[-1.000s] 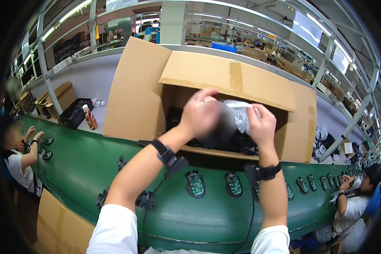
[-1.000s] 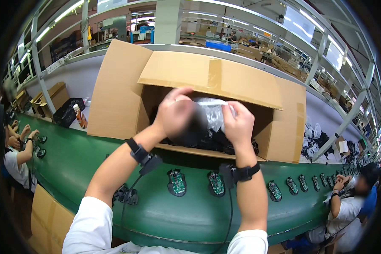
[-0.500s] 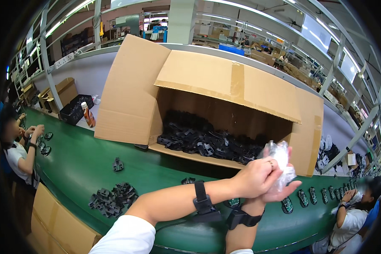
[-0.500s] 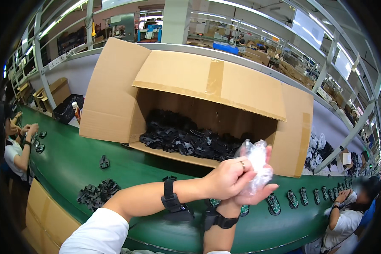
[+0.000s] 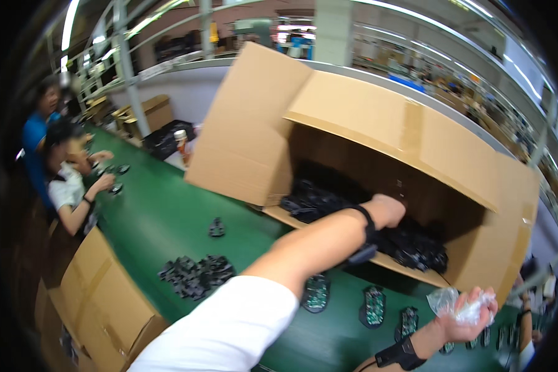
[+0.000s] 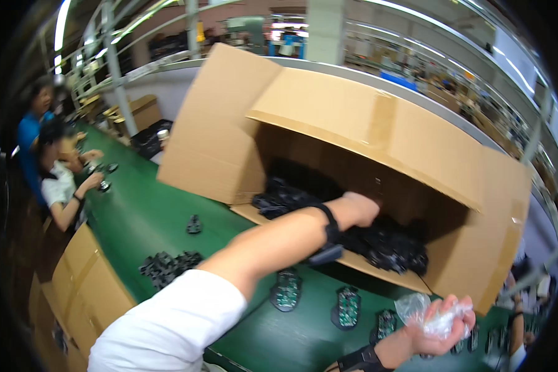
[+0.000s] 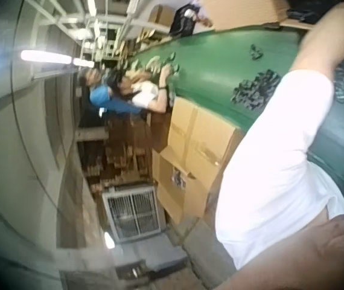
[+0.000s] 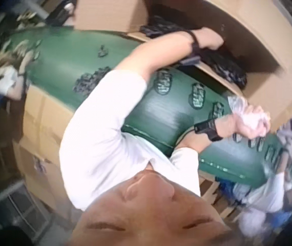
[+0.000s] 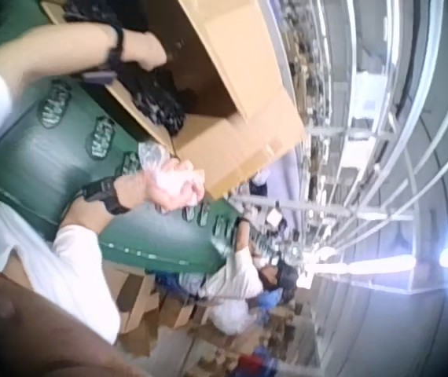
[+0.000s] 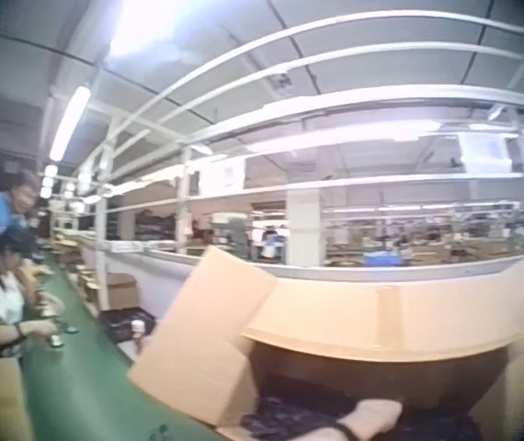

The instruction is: The person unpacks small black plastic components from a large cardboard box and places them onto a green conveyor belt. The person handles the items one by one, removing them from clear plastic bags and arranging them in a line on the belt.

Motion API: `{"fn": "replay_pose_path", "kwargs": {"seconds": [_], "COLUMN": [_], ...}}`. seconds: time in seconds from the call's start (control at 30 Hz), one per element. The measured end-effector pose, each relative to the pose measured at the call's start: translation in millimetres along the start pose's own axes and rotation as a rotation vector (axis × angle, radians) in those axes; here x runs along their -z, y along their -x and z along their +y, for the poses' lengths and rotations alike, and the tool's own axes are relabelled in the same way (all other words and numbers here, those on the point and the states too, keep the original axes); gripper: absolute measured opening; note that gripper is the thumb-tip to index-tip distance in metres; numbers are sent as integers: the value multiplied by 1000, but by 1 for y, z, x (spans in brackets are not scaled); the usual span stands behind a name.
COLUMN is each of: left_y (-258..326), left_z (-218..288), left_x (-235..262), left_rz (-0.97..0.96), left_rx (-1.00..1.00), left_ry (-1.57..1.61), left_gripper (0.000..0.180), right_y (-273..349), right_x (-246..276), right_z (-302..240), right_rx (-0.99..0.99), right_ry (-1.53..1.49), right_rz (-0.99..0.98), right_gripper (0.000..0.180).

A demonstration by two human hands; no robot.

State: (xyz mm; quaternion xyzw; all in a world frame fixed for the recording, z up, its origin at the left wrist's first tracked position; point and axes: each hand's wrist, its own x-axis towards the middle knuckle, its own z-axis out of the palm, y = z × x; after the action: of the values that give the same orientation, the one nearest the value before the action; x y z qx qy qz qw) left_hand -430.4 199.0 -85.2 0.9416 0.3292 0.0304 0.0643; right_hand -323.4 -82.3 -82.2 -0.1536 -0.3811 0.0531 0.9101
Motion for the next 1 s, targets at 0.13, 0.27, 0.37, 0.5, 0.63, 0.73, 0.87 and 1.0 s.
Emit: {"fn": "replay_pose_path", "kwargs": {"seconds": [0.13,0.27,0.37,0.5,0.63,0.73,0.87,1.0], "left_y": [-32,-8,4,26,88,137,174,190], "left_z": [-37,-5,-19,-37,2,13,4,1], "left_x": [-25,-9,4,19,54,38,20,-1], "left_rz": [-223,144,323,605,636,647,850,1024], "left_rx": [42,-34,32,17,-155,-329,-254,-215], "left_ry": [-53,-218,-68,337,1019,1055,1031,1021], "left_gripper": [33,36,27,16,28,28,23,19], "right_y": [5,8,8,16,19,38,51,57], "right_x": [-34,-44,-48,-57,-51,-83,-98,-108], "right_z": [18,12,22,36,52,66,65,58], "right_rx": [-161,-239,-327,-504,-548,-501,-647,-624], "right_ry": [82,195,183,491,674,510,478,714], "right_rz": [-18,-12,-286,-421,-440,-451,-585,-487], "right_gripper": [25,34,35,34,28,50,32,10]}}
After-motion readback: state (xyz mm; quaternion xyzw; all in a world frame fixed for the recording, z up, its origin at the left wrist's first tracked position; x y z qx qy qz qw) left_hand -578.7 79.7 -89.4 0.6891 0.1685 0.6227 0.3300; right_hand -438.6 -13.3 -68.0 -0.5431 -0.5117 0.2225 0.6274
